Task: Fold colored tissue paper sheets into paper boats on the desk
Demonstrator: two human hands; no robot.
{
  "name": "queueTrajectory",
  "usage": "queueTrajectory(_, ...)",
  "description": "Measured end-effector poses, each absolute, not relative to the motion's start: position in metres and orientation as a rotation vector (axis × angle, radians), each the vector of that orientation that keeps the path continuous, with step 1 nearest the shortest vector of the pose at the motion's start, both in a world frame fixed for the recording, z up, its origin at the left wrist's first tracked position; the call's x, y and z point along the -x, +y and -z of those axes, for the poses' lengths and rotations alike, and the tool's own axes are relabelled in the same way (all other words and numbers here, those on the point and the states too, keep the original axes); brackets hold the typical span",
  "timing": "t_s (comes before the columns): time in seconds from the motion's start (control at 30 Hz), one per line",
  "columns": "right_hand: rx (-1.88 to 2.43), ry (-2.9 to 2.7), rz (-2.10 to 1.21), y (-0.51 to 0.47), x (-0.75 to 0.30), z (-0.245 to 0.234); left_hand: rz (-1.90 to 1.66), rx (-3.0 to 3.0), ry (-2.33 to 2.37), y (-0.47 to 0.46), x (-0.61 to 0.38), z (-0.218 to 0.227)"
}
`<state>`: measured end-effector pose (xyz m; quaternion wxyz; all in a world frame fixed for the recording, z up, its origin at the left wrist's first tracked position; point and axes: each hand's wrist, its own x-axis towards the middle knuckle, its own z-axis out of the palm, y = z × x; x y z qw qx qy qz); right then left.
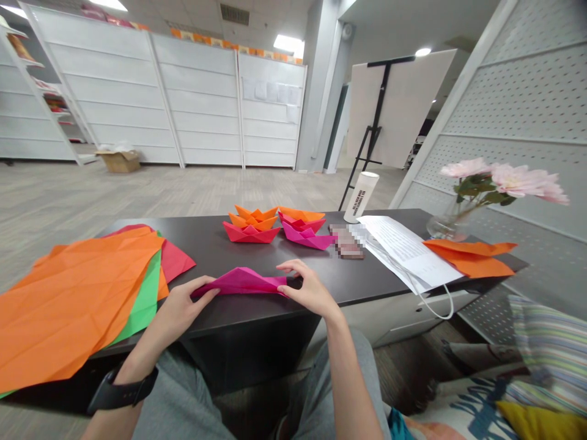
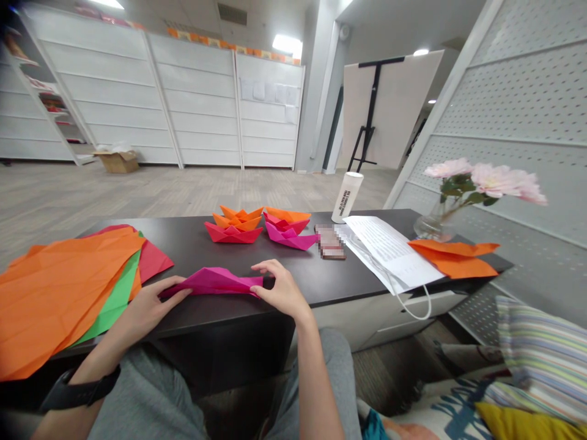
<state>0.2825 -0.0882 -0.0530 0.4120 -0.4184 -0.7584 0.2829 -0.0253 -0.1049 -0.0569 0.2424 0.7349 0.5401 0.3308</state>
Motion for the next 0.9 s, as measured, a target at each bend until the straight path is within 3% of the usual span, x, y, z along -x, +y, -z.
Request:
queueTrajectory(0.23, 1.142, -1.992, -0.586, -0.0887, -0.2784, 0.0587, -0.936, -2.042, 1.448, -0.1053, 0.0254, 0.0568)
queueTrajectory(0.9, 1.043, -1.752, -0.914, -0.0852, -0.2821, 0.0602, -0.914, -2.104, 1.322, -0.108, 0.0233, 0.055)
